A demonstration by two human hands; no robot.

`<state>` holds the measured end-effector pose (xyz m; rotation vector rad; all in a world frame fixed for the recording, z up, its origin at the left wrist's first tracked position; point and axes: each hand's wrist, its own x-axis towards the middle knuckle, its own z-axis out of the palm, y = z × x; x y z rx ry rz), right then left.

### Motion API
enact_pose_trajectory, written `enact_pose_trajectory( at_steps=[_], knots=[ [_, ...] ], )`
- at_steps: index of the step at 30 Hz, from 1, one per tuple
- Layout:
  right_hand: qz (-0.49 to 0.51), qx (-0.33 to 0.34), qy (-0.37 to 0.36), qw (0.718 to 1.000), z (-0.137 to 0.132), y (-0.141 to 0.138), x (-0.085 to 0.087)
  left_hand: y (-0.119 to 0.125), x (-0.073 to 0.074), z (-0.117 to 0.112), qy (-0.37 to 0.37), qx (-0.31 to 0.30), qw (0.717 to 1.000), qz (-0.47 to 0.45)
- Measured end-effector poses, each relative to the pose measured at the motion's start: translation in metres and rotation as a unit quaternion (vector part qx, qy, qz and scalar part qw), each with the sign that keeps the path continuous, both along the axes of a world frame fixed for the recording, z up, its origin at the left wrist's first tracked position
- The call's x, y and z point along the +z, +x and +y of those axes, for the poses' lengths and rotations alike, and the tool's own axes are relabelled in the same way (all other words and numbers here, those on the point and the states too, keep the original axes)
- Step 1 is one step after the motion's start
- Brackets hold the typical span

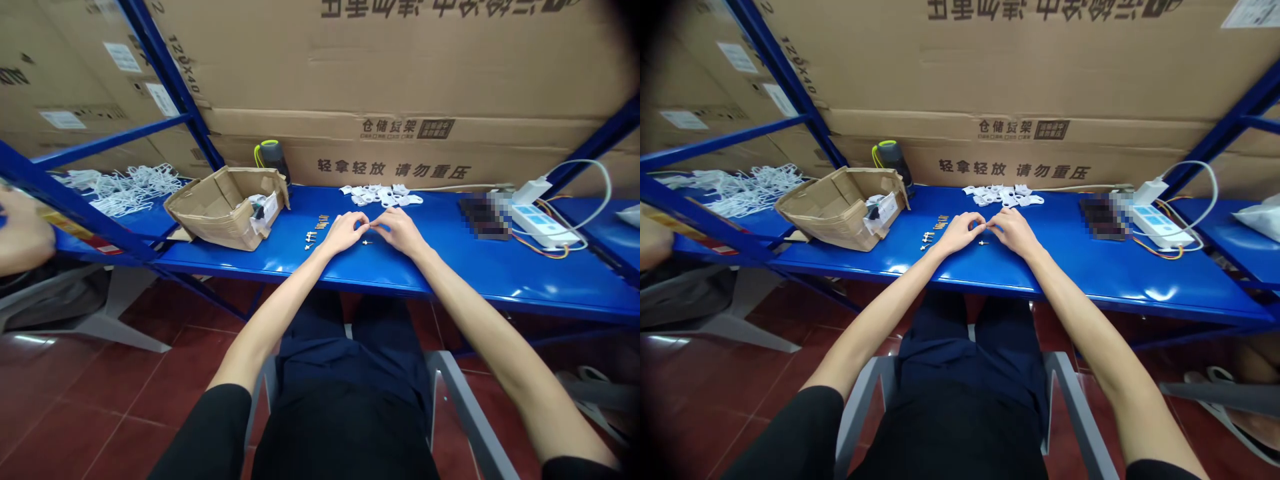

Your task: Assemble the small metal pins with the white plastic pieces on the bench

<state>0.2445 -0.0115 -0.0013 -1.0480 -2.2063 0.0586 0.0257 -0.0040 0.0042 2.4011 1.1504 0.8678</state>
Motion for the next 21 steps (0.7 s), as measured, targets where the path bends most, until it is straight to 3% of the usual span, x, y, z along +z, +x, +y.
enact_pose_trajectory(
  at_steps=[7, 21],
  knots=[
    [0.11, -0.045, -0.025, 0.993, -0.0002, 0.0033, 0.0006, -0.0022, 0.0031, -0.0007, 0.006, 0.018, 1.0, -0.019],
    [0.052, -0.029, -0.054, 0.997, 0.003, 0.0048, -0.003, -0.0057, -0.0002, 0.0037, 0.031, 0.012, 0.999, 0.037]
  ],
)
